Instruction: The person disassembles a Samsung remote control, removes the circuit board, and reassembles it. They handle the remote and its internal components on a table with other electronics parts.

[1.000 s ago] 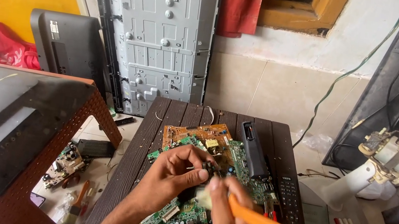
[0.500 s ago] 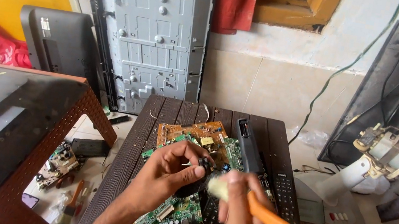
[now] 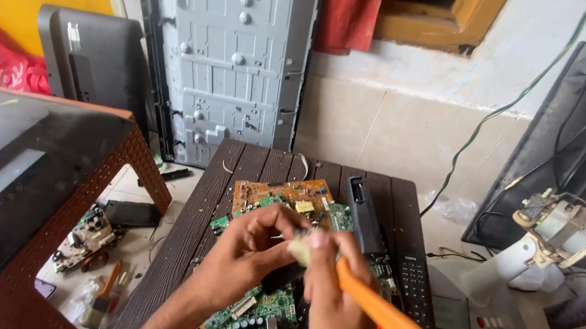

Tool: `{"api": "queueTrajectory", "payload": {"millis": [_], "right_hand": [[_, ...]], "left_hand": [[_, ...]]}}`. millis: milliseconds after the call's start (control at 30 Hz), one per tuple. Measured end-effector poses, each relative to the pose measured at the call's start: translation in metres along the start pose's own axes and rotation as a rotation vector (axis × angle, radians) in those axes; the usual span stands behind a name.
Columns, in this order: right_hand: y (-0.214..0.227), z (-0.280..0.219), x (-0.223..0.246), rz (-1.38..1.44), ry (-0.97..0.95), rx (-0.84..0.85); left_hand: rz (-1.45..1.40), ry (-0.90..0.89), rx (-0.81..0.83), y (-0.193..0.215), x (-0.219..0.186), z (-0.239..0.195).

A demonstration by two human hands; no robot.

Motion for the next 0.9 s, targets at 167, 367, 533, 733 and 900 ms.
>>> {"api": "queueTrajectory", "payload": {"millis": [167,367,533,733,900], "right_hand": [[-0.024,-0.045,-0.027,-0.070,-0.572,0.269],[0.062,-0.009,0.017,-0.036,-0.413,0.067],[0.129,0.044,0.111,-0.046,-0.327,-0.320],[0.145,0.113,0.040,-0.561,-0.220,-0.059],[0.144,0.113,-0.081,-0.527,-0.417,0.147]], "left_hand": [[-0.062,-0.051,-0.150,0.008,-0.024,-0.002],[-0.174,-0.003,-0.150,0.008,-0.025,0.001],[-0.313,0.082,-0.120,-0.003,-0.023,0.010],[-0.369,0.077,-0.290,0.001,-0.001,0.057],[-0.247,0.034,-0.229,-0.006,0.006,0.096]]}}
Point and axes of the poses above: each hand's wrist, its own z-axis towards the middle knuckle, its own y-axis out of the back of the hand, x = y × z, the point moved 5 cm from there along z, towards the middle knuckle, and after that the axes turned 14 degrees about -z, right-handed, at the moved point
